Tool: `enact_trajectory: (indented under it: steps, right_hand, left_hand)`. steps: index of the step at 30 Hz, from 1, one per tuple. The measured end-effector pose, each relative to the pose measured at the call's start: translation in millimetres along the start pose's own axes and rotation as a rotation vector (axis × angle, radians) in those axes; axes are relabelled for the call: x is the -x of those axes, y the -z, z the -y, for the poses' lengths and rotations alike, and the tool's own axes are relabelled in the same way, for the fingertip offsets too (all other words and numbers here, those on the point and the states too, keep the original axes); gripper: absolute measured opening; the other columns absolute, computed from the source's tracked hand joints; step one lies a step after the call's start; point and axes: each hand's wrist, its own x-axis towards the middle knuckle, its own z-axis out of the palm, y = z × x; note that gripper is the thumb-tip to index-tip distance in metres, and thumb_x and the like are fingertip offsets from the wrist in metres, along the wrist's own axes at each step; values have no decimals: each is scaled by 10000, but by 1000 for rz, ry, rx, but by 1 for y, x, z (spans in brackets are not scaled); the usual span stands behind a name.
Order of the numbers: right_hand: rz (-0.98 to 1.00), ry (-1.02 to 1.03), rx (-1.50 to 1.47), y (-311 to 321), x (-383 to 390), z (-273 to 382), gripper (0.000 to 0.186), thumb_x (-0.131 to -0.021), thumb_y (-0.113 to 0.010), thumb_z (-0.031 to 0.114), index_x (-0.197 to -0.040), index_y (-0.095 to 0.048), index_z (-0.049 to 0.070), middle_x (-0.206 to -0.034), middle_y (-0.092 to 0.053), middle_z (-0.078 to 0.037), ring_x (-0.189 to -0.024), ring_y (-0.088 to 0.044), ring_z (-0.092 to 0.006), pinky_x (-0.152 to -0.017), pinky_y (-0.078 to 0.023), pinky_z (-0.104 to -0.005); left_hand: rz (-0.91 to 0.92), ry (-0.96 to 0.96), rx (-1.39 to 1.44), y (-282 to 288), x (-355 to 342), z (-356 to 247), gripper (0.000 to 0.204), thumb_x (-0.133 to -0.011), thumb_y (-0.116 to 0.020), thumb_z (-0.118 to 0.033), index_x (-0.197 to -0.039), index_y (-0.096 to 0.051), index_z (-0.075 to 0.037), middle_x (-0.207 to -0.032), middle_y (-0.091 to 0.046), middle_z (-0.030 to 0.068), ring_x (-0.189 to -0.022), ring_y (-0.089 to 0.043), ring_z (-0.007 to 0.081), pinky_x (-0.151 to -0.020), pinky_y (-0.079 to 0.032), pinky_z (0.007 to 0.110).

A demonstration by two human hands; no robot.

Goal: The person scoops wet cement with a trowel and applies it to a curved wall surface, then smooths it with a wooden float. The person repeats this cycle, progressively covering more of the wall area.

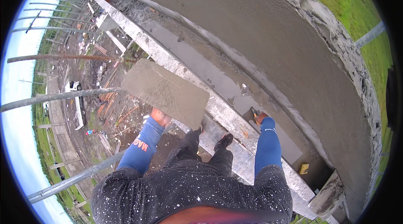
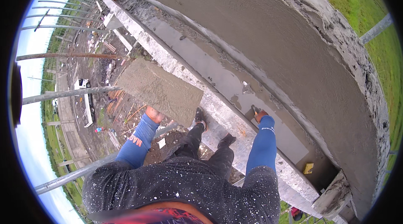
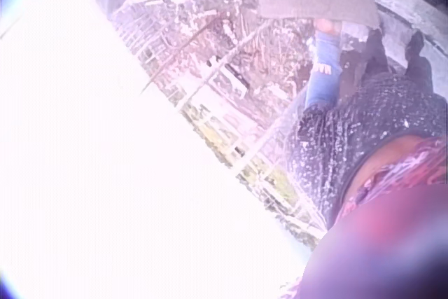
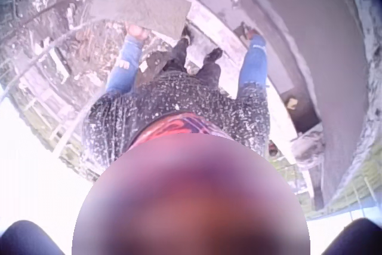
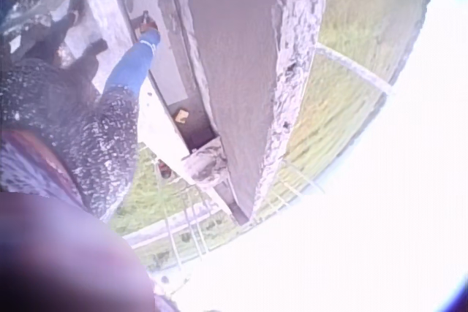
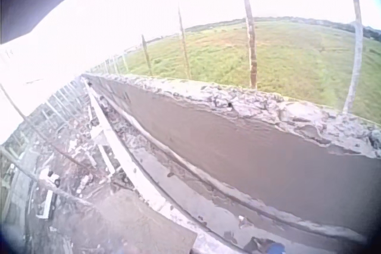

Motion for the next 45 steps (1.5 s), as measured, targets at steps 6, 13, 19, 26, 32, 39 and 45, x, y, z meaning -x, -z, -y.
enact_trajectory:
  steps: [6,13,19,26,32,39,45]
  right_hand:
    - [-32,-12,45,-51,-62,13,581,-911,-701,448,-1309,-686,25,-1348,-680,-229,-1209,-680,-395,-1030,-554,-476]
    - [89,11,13,-19,-40,23,350,-805,-709,280,-1025,-784,17,-1067,-770,-227,-988,-757,-383,-827,-606,-459]
    - [-62,313,298,-28,-63,18,329,-876,-651,297,-995,-785,21,-1114,-758,-228,-1068,-733,-370,-896,-586,-463]
    - [-526,-135,149,64,104,99,460,-910,-648,161,-1366,-649,105,-1264,-734,-155,-1110,-712,-418,-944,-566,-482]
    - [-732,31,-104,96,156,261,419,-998,-650,399,-1309,-664,118,-1234,-732,-177,-1270,-630,-382,-1096,-389,-650]
    - [-768,78,-326,90,137,372,415,-1018,-603,429,-1198,-675,61,-1133,-722,-278,-1103,-673,-473,-920,-523,-576]
    - [-694,-56,-233,98,149,390,415,-1034,-575,423,-1042,-664,18,-1043,-732,-269,-1020,-686,-467,-883,-531,-576]
  left_hand:
    - [-44,28,17,8,21,2,498,-1060,-596,-330,-1477,-550,-61,-1449,-633,121,-1299,-616,325,-1128,-494,517]
    - [-100,28,94,18,14,-1,506,-1045,-627,-358,-1470,-564,-90,-1416,-655,92,-1266,-641,301,-1087,-523,514]
    - [-127,58,160,32,19,2,519,-1035,-651,-360,-1474,-560,-99,-1406,-662,76,-1263,-643,292,-1080,-527,503]
    - [-26,11,127,26,-20,-16,507,-1037,-651,-345,-1465,-560,-89,-1419,-647,83,-1277,-628,276,-1083,-524,470]
    - [-50,-304,43,25,-124,-94,482,-1047,-642,-294,-1469,-533,-87,-1406,-637,65,-1265,-623,252,-1072,-523,442]
    - [-202,-673,-378,21,-290,-248,392,-996,-584,7,-1387,-582,-26,-1295,-695,103,-1166,-668,239,-1005,-539,374]
    - [-413,-969,-739,14,-408,-342,299,-911,-651,15,-1205,-697,-12,-1070,-782,120,-1005,-743,260,-894,-568,365]
